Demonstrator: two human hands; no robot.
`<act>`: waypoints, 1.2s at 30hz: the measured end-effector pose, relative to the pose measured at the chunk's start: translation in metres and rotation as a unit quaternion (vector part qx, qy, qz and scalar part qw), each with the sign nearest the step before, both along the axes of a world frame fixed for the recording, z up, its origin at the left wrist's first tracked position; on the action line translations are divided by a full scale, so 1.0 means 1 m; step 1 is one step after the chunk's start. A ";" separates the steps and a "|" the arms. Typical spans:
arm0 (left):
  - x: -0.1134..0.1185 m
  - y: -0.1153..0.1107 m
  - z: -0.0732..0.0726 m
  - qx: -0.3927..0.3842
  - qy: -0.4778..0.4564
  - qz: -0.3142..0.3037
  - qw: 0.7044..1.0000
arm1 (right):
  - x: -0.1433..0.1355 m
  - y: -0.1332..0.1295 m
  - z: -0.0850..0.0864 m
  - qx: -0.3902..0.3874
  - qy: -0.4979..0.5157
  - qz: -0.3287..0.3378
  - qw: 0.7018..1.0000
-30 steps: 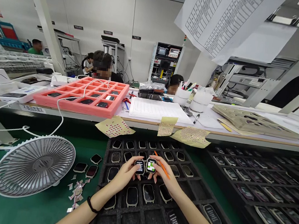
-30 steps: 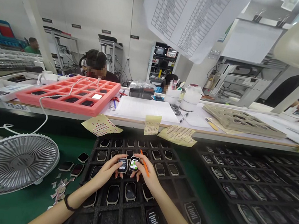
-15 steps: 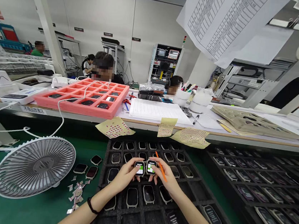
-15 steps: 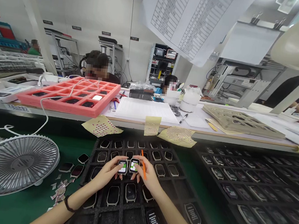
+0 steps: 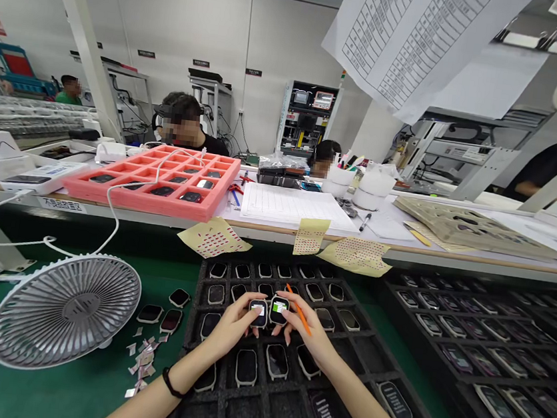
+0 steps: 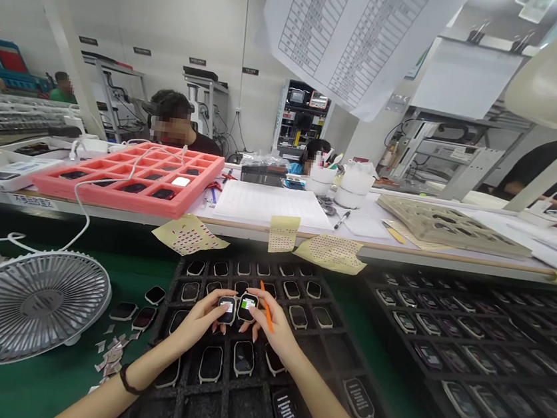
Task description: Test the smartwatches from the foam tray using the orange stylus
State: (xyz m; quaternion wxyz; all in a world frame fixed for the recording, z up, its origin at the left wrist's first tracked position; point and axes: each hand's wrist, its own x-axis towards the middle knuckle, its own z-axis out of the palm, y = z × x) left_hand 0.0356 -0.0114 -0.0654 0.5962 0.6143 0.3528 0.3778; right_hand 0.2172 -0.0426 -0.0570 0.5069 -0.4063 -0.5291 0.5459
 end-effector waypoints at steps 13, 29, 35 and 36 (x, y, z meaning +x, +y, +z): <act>0.000 0.000 0.000 0.009 -0.006 -0.019 1.000 | 0.000 -0.001 0.003 0.005 -0.009 0.001 1.000; 0.000 0.002 -0.001 -0.005 -0.006 0.003 1.000 | 0.000 0.000 0.002 0.009 -0.010 -0.011 1.000; 0.000 0.000 0.002 -0.017 -0.007 0.007 1.000 | 0.001 0.001 0.000 0.009 -0.022 -0.020 1.000; -0.001 0.000 0.002 -0.023 -0.010 0.008 1.000 | 0.001 0.001 0.000 0.009 -0.020 -0.019 1.000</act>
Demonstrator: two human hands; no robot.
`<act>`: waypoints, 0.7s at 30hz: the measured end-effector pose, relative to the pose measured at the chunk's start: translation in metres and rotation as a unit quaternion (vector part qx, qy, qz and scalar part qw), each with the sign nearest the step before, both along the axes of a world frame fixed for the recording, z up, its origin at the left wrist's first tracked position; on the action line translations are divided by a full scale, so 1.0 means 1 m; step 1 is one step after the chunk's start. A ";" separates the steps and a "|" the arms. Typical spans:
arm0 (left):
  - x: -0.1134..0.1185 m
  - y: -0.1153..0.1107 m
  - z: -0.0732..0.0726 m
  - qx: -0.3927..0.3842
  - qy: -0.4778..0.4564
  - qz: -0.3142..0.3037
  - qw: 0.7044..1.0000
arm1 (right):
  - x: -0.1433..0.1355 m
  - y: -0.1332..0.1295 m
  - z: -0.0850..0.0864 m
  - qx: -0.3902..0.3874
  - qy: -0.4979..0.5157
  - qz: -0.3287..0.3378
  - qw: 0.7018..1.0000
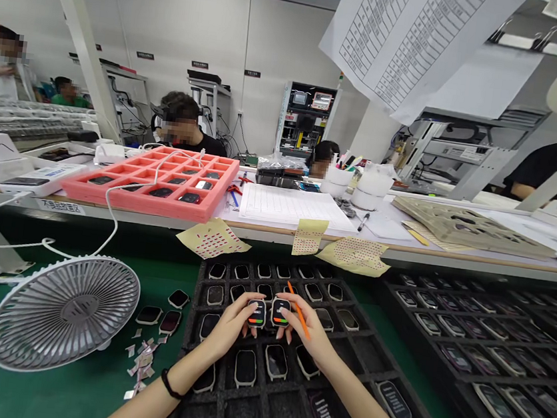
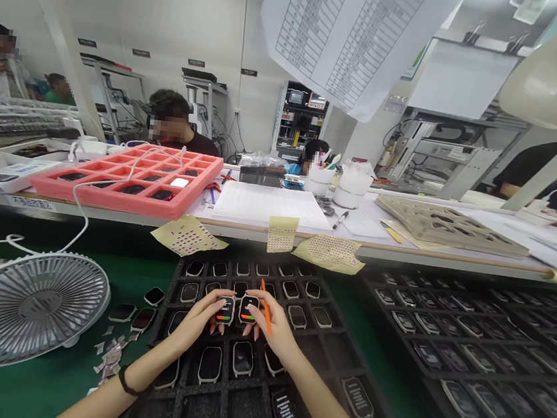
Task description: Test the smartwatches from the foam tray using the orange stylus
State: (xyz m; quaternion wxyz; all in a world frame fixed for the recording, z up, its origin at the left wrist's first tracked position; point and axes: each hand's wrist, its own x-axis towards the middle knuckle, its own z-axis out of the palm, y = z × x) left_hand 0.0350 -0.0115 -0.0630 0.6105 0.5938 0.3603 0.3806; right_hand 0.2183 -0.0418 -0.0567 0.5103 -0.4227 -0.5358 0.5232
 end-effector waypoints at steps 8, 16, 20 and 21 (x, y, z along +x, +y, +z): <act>-0.001 0.005 0.001 -0.071 -0.063 -0.010 0.995 | -0.001 -0.002 0.003 -0.001 0.018 0.003 1.000; 0.000 0.000 0.002 0.008 -0.022 0.004 1.000 | 0.000 -0.001 0.002 0.006 0.016 -0.001 1.000; 0.001 0.000 -0.002 0.027 -0.016 0.000 0.999 | 0.000 -0.001 0.003 0.004 0.017 -0.005 1.000; 0.001 0.000 -0.003 0.029 -0.017 -0.001 0.999 | 0.000 -0.002 0.003 0.003 0.017 -0.004 1.000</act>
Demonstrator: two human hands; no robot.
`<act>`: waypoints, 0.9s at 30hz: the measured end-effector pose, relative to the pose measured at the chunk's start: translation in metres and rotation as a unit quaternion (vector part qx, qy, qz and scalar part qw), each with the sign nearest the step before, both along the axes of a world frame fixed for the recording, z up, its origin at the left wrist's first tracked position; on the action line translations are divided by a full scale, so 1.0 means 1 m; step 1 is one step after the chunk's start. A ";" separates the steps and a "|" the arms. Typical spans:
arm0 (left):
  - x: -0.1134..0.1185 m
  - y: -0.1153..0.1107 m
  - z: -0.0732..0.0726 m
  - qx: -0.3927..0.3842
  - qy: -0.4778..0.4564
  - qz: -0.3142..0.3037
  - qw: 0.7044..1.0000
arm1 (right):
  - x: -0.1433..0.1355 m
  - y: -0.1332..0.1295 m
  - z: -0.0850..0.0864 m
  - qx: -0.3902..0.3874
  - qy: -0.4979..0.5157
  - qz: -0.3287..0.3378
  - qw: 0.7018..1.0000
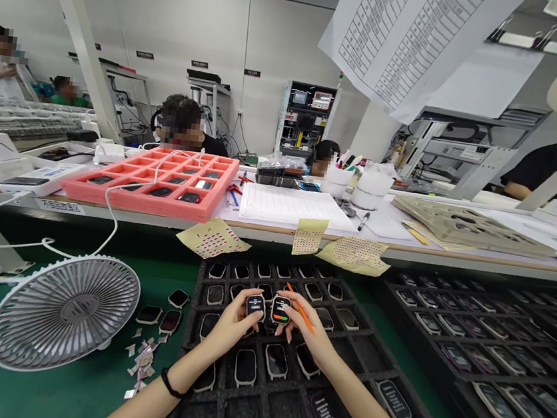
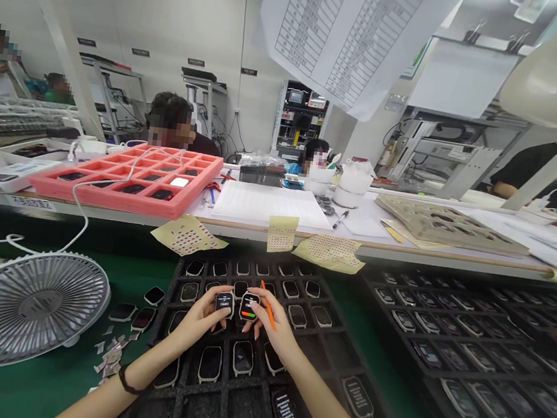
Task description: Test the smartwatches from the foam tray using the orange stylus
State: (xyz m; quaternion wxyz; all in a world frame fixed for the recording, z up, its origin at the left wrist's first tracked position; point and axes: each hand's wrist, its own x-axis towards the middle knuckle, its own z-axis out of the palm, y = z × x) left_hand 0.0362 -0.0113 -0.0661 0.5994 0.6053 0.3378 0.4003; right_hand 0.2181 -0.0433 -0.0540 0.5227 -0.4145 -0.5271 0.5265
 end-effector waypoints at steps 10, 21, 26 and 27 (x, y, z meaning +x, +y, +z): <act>0.000 0.000 0.003 0.002 0.011 0.001 1.000 | 0.000 0.002 -0.004 -0.006 0.014 0.011 1.000; -0.001 0.001 0.002 -0.002 0.007 0.005 1.000 | -0.002 0.002 -0.007 -0.003 0.016 0.016 1.000; -0.002 0.001 0.001 0.001 0.015 -0.004 1.000 | -0.002 0.001 -0.001 -0.019 0.001 -0.010 1.000; -0.002 0.001 0.001 -0.001 0.013 -0.003 1.000 | -0.002 0.001 -0.001 -0.019 -0.002 -0.012 1.000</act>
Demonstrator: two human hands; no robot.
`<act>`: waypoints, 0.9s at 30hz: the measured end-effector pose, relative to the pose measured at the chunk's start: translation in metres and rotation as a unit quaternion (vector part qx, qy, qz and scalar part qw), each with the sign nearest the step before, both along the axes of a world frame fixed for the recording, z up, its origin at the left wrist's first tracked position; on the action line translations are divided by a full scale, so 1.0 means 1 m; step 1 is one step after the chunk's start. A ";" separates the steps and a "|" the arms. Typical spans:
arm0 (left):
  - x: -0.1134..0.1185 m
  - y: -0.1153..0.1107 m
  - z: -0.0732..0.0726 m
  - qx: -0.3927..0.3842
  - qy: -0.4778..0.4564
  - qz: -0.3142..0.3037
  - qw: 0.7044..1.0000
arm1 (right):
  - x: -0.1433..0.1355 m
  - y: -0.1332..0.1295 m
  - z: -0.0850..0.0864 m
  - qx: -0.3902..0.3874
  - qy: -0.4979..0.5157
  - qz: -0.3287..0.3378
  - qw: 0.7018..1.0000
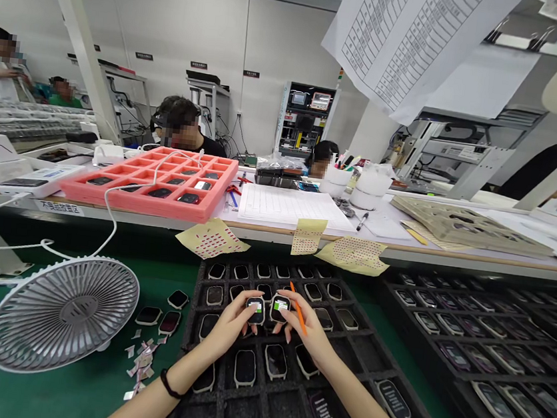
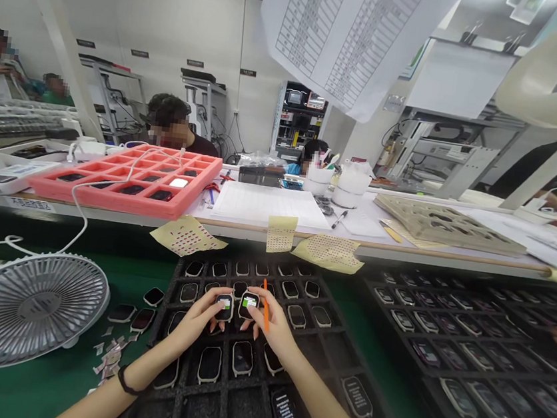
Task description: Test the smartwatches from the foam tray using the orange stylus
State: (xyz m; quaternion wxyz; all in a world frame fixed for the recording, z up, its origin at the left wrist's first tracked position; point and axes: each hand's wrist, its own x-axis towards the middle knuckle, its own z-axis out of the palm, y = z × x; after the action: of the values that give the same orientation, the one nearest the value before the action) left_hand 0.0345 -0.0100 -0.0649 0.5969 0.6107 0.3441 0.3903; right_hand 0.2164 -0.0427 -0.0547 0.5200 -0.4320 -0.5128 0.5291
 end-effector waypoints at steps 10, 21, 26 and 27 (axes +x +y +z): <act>0.000 0.000 0.003 -0.001 0.017 0.028 0.999 | 0.001 -0.002 0.003 0.012 -0.004 -0.007 1.000; 0.001 0.003 -0.006 0.008 0.002 0.016 1.000 | 0.001 0.001 -0.005 0.006 -0.011 0.008 1.000; 0.002 0.002 -0.009 0.004 0.005 0.001 1.000 | 0.000 0.003 -0.009 0.002 -0.016 0.020 1.000; 0.002 0.002 -0.009 0.005 0.003 0.001 1.000 | 0.000 0.003 -0.010 0.004 -0.017 0.020 1.000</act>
State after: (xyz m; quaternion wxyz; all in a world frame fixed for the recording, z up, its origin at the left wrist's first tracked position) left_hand 0.0363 -0.0084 -0.0742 0.5927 0.6146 0.3446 0.3902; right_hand 0.2166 -0.0399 -0.0643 0.5024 -0.4280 -0.5325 0.5300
